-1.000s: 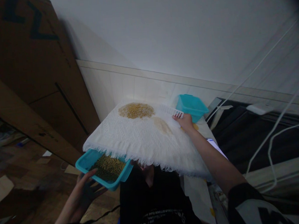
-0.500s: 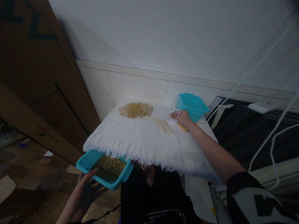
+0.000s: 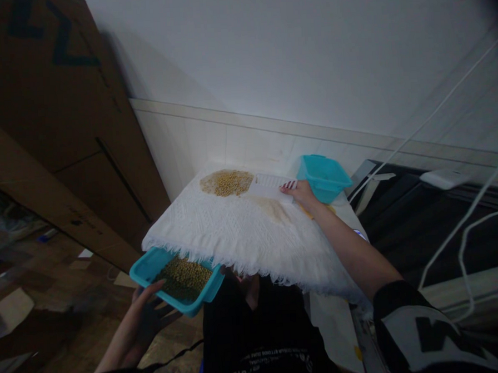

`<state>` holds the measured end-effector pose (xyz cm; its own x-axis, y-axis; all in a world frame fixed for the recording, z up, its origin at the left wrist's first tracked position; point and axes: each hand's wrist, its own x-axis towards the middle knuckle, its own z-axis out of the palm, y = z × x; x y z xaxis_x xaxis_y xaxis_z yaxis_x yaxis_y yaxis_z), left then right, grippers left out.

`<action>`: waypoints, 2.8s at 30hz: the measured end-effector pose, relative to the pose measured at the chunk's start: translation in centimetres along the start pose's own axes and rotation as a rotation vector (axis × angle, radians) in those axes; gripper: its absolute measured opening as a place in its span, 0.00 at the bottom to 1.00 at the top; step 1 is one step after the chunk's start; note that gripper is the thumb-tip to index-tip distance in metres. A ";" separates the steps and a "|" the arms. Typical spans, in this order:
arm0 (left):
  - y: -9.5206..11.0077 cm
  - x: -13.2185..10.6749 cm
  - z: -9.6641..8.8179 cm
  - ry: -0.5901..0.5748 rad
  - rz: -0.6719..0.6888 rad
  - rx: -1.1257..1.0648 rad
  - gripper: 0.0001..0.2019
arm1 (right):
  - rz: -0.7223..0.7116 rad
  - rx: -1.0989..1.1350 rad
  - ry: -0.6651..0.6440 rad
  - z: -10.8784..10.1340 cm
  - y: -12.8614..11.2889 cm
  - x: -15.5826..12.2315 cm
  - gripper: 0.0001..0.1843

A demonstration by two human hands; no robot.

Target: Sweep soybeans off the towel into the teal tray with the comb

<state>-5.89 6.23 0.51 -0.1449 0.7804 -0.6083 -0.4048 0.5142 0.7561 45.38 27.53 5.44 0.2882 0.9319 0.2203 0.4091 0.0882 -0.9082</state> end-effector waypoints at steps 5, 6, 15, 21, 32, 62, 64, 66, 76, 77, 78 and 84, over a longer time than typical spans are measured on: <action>0.1 0.0 0.1 0.015 -0.005 -0.002 0.31 | 0.008 0.007 -0.031 0.6 -0.6 0.7 0.31; 0.1 -0.1 0.2 0.017 -0.005 -0.003 0.30 | 0.011 0.009 -0.039 0.7 -0.7 0.9 0.31; 0.3 -0.2 0.4 0.037 -0.027 -0.019 0.30 | 0.015 0.026 -0.127 1.3 -1.0 2.1 0.29; 0.4 -0.2 0.3 0.041 -0.015 -0.009 0.29 | 0.010 0.032 -0.197 0.9 -1.0 2.2 0.31; 0.3 0.1 0.3 0.046 -0.025 0.031 0.31 | -0.030 0.015 -0.220 0.2 -0.3 1.3 0.27; 0.6 -0.2 0.6 0.081 -0.032 0.003 0.29 | -0.105 0.058 -0.300 6.3 -2.1 3.2 0.26; 0.6 -0.2 0.7 0.085 -0.039 -0.001 0.29 | -0.099 0.057 -0.333 6.2 -2.4 3.1 0.25; 0.6 -0.3 0.7 0.093 -0.045 0.001 0.29 | -0.091 0.054 -0.366 5.9 -2.6 3.0 0.24; 0.6 -0.3 0.8 0.091 -0.033 0.012 0.27 | -0.086 0.017 -0.437 3.2 -3.8 1.8 0.27; 0.6 -0.4 0.8 0.090 -0.031 0.012 0.27 | -0.093 0.020 -0.425 3.0 -4.1 1.7 0.29; 0.6 -0.4 0.8 0.086 -0.029 0.011 0.27 | -0.101 0.023 -0.413 2.9 -4.4 1.4 0.30; 0.7 -0.2 0.7 0.088 -0.055 0.002 0.30 | -0.157 0.075 -0.192 5.0 -6.2 -4.5 0.30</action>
<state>-5.48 6.66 1.31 -0.2012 0.7171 -0.6673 -0.4122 0.5560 0.7218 37.21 24.60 8.31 0.0539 0.9537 0.2959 0.3680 0.2565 -0.8937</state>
